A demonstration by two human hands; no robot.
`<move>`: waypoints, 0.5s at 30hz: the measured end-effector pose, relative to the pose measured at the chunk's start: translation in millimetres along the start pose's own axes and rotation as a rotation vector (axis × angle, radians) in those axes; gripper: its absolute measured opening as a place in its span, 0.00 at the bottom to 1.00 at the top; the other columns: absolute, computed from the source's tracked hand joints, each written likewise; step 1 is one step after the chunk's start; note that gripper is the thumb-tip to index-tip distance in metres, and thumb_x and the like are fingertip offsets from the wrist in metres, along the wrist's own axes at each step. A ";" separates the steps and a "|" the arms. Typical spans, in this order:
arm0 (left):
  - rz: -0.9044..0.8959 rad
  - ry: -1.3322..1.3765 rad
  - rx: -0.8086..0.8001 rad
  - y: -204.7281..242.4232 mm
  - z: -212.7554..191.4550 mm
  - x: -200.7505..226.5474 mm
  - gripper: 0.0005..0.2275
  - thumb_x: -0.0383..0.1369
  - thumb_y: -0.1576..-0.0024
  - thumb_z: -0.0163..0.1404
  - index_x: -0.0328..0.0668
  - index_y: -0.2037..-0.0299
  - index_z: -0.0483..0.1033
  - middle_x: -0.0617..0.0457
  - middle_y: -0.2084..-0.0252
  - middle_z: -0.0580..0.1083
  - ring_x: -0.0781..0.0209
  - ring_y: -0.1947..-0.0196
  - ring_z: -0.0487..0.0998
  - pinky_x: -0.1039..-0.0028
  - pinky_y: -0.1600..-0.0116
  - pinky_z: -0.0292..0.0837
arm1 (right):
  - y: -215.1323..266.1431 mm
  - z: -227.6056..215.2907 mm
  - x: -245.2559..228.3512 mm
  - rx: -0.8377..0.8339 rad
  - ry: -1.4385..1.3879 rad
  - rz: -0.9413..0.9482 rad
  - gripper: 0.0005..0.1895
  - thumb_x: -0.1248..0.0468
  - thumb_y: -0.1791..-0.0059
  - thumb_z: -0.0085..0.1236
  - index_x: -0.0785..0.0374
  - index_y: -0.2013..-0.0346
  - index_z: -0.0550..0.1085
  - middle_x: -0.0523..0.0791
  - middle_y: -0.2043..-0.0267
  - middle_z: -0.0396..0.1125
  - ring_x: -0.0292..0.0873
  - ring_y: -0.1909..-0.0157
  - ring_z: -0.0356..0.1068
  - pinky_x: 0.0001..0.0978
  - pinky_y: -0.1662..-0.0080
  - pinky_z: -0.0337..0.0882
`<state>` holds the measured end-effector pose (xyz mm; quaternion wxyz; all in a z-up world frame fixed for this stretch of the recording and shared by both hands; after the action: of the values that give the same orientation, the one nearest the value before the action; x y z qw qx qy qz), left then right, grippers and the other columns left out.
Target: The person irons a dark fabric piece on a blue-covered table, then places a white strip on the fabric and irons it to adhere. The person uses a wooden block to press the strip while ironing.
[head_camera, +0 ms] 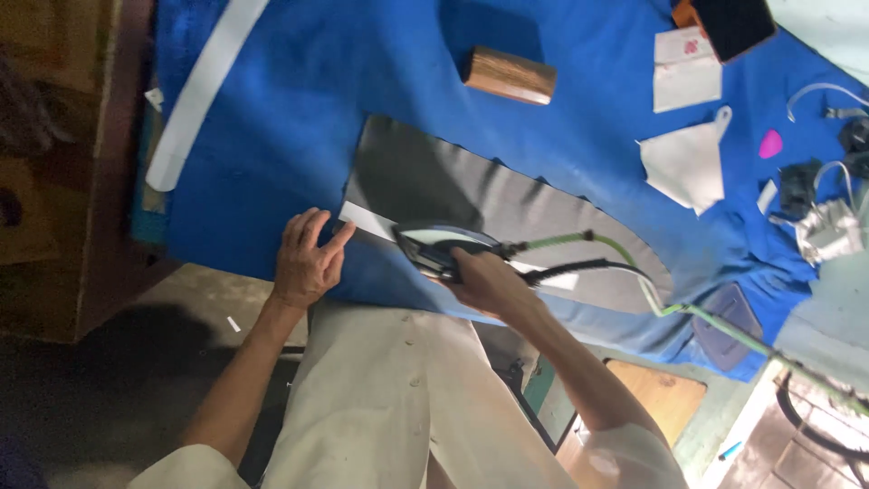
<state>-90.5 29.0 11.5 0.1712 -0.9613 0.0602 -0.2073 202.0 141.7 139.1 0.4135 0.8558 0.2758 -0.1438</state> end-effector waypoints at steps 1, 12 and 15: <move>0.010 0.011 0.011 -2.1 -1.3 0.3 0.15 0.34 0.39 0.49 0.64 0.43 0.80 0.46 0.42 0.68 0.44 0.37 0.71 0.51 0.34 0.67 | -14.3 2.6 -10.0 -0.007 0.025 -0.017 0.20 0.52 0.55 0.62 0.62 0.57 0.70 0.57 0.74 0.73 0.63 0.67 0.77 0.55 0.65 0.75; -0.005 0.057 0.020 -1.9 -0.3 -11.6 0.18 0.30 0.41 0.48 0.64 0.42 0.79 0.48 0.44 0.70 0.48 0.39 0.73 0.54 0.36 0.69 | -54.0 -2.9 -54.1 -0.092 0.025 0.039 0.19 0.58 0.57 0.63 0.61 0.54 0.71 0.54 0.73 0.73 0.61 0.65 0.78 0.53 0.64 0.77; 0.012 0.069 0.012 -6.6 -0.7 -15.9 0.18 0.26 0.41 0.47 0.61 0.45 0.80 0.50 0.46 0.71 0.51 0.41 0.74 0.58 0.39 0.71 | -54.7 -5.2 -55.1 -0.091 0.025 0.070 0.17 0.57 0.58 0.61 0.59 0.57 0.72 0.53 0.73 0.74 0.61 0.66 0.78 0.53 0.64 0.78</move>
<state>-105.0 37.9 8.4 0.1759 -0.9521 0.0706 -0.2399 125.3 154.0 134.1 0.4531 0.8470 0.2570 -0.1061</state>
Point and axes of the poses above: each hand's wrist, its own y-axis away from the middle knuckle, its own z-axis out of the palm, x = y × z, the point moved 2 cm from there along -y, towards the middle knuckle
